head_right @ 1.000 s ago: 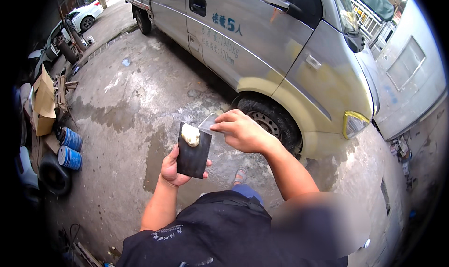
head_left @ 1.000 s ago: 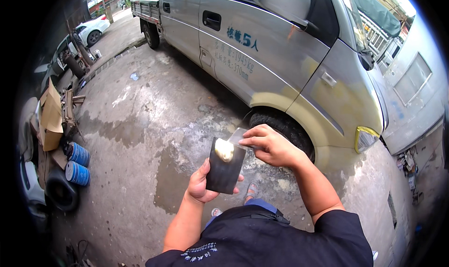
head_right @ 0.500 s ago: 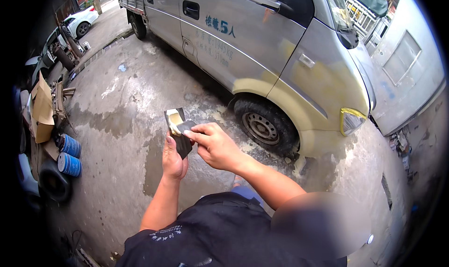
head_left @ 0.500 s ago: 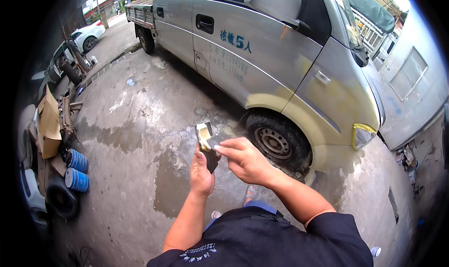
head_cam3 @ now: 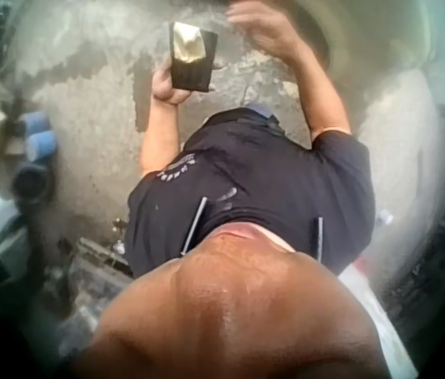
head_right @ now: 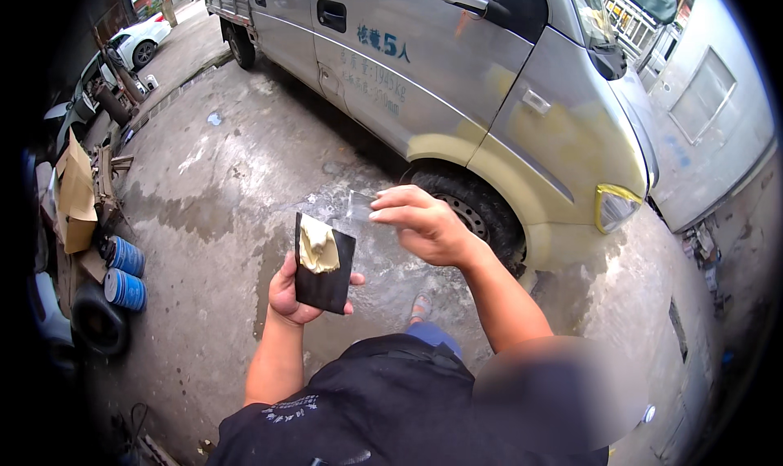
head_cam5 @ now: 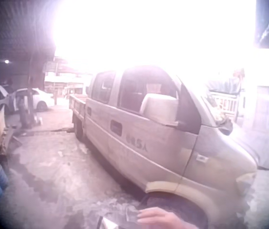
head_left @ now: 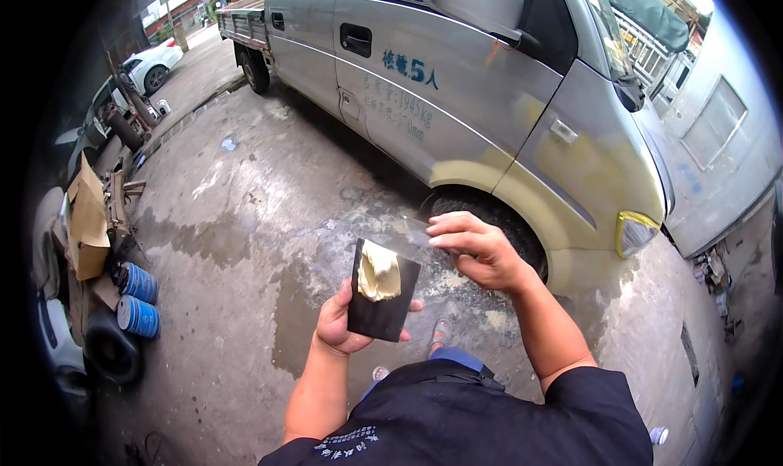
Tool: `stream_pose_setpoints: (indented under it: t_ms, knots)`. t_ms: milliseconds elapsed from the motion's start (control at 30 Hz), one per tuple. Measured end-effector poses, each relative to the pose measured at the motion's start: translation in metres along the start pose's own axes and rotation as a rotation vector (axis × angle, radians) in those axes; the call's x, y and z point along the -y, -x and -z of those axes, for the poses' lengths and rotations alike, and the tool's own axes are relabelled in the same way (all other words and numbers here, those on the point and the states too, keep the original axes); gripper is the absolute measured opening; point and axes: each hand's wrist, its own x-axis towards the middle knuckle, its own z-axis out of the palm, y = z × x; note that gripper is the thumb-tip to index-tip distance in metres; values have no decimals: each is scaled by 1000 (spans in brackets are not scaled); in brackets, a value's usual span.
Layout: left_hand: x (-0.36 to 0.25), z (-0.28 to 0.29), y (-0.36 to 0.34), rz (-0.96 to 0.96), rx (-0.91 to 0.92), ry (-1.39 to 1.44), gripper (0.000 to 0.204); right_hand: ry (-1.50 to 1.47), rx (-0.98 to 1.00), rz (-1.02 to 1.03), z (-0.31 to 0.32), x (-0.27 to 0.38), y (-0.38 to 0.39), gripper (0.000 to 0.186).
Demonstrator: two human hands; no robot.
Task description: The person mixes body filler and hardener on a putty knife, then applies the mixture to a damaged area on the side of a silver van using a spreader. The person smooths the filler over the affected panel.
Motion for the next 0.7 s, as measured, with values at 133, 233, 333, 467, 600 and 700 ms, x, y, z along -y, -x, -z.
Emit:
stream_pose_setpoints:
  t_ms: [133, 233, 333, 467, 600, 700]
  knots:
    - [0, -9, -10, -224, -253, -223, 63, -994, -367, -510, -18, 17, 41, 43]
    - [5, -2, -15, -310, -334, -132, 58, -1121, -160, -657, -53, 22, 63, 47]
    - [14, -2, -16, -265, -321, -71, 56, -1227, -131, -756, -68, 17, 55, 47]
    - [20, -12, -21, -246, -358, -111, 54, -1253, -225, -731, -59, -3, 52, 44]
    - [14, -6, -15, -287, -300, -198, 57, -1173, -341, -720, -42, -17, 53, 44]
    - [8, -5, -12, -304, -256, -190, 60, -1173, -326, -712, -33, -6, 55, 45]
